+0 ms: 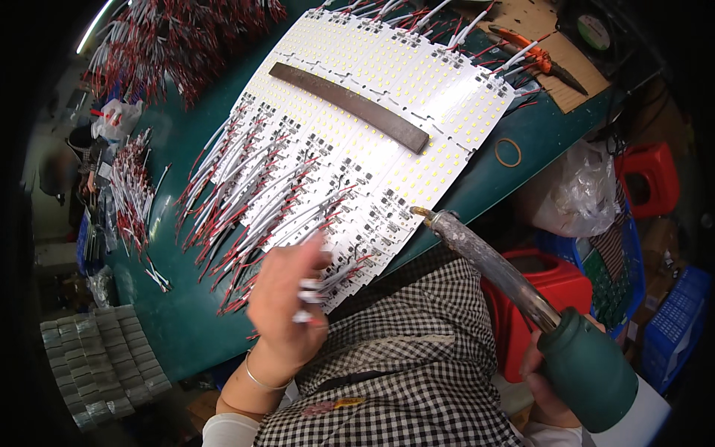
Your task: The person solders electrical wires onto an array of LED circuit boards using a soldering iron and solder wire.
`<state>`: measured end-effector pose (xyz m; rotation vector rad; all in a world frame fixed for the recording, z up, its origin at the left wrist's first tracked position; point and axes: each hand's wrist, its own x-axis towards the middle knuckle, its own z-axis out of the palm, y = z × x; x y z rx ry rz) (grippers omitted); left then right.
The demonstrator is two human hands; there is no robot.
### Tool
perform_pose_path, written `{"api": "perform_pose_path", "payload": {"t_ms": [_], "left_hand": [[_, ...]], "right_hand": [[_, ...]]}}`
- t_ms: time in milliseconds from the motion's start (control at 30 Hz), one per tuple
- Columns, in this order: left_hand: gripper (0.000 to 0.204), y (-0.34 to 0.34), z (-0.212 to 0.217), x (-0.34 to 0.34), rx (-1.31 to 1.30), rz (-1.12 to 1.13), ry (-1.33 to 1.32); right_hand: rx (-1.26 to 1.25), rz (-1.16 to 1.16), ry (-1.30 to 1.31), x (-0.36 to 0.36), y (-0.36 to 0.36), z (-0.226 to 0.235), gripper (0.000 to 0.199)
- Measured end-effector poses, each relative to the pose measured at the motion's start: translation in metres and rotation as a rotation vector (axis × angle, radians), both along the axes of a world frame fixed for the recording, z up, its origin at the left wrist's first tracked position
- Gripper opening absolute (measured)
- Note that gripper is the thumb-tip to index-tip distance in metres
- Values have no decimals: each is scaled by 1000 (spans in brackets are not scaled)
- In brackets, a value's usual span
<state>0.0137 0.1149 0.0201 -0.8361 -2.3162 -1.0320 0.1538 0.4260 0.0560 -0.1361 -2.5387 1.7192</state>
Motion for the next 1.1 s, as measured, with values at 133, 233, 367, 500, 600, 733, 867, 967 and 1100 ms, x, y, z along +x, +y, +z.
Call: {"api": "perform_pose_path", "payload": {"t_ms": [133,233,367,500,600,733,867,967,1100], "left_hand": [[66,0,5,1,307,62,-37],[60,-2,16,-1,-48,59,-257],[51,3,9,-2,-275,97,-79],[51,5,4,-1,-174,74,-128],[53,4,5,-1,-142,67,-95],[52,4,4,-2,-100,35,-119],[50,5,6,-3,-121,37,-97],[47,5,2,-4,-129,-18,-76],[42,7,0,-1,-210,9,-97]], "right_hand": [[-346,82,57,3,8,-31,59],[-413,154,59,2,10,-39,61],[-332,199,31,1,12,-38,61],[-336,134,-30,4,10,-36,60],[-257,168,-34,5,14,-36,60],[-170,270,-21,-1,21,-37,58],[-118,259,-44,0,20,-34,58],[-94,267,-32,-1,19,-33,58],[-150,259,-31,-5,17,-33,57]]}}
